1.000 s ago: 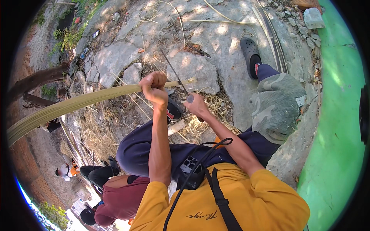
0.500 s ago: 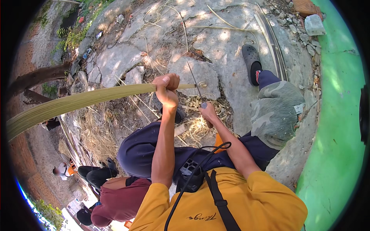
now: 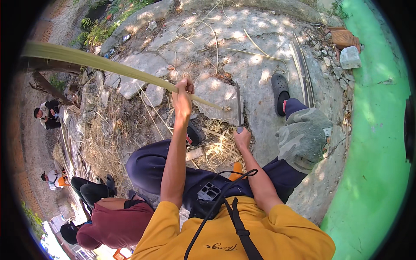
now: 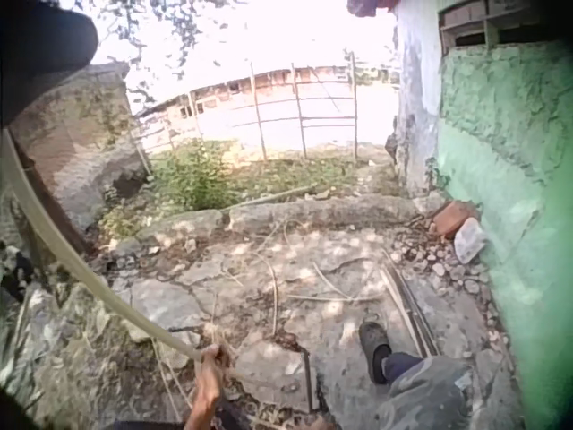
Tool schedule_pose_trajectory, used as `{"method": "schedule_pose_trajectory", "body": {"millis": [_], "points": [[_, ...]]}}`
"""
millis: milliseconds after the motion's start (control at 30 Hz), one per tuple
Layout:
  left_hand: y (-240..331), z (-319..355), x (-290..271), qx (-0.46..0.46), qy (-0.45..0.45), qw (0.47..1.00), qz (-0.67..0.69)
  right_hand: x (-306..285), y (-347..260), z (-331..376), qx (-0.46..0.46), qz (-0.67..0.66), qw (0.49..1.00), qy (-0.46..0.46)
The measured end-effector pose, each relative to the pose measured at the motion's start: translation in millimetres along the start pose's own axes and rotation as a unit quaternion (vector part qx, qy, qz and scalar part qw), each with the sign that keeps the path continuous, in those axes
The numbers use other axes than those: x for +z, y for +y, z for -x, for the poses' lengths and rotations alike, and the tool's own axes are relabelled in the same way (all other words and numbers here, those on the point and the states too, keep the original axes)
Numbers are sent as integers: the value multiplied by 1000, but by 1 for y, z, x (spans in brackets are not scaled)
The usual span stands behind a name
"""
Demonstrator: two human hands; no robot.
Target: The person uses a machete to shave and trim a long bamboo strip, holding it by hand and pulling off thin fibers.
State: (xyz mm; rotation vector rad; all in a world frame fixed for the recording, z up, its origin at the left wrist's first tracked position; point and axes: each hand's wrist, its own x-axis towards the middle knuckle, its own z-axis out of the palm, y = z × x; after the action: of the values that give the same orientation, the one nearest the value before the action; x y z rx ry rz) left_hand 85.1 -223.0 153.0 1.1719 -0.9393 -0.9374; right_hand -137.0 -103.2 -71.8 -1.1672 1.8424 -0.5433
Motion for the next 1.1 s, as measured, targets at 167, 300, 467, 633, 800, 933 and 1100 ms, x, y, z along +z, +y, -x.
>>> {"method": "schedule_pose_trajectory", "body": {"millis": [167,300,467,633,800,933,1100], "points": [[24,8,-19,-31,-25,903,-427,-15,19,-1,61,94,992,52],[52,21,-19,-140,-43,919,-365,-34,22,5,24,130,990,48],[58,14,-43,-41,-55,899,-432,-51,-14,12,-43,207,977,-14],[86,21,-31,-16,-31,867,-497,-62,-19,7,-95,301,946,-69],[92,11,-51,-17,7,870,-492,-69,-15,30,-112,374,911,-134],[98,10,-69,-54,-7,922,-383,-80,0,53,-116,395,894,-179],[109,8,-76,-45,-43,958,-280,-75,18,68,-150,408,866,-247]]}}
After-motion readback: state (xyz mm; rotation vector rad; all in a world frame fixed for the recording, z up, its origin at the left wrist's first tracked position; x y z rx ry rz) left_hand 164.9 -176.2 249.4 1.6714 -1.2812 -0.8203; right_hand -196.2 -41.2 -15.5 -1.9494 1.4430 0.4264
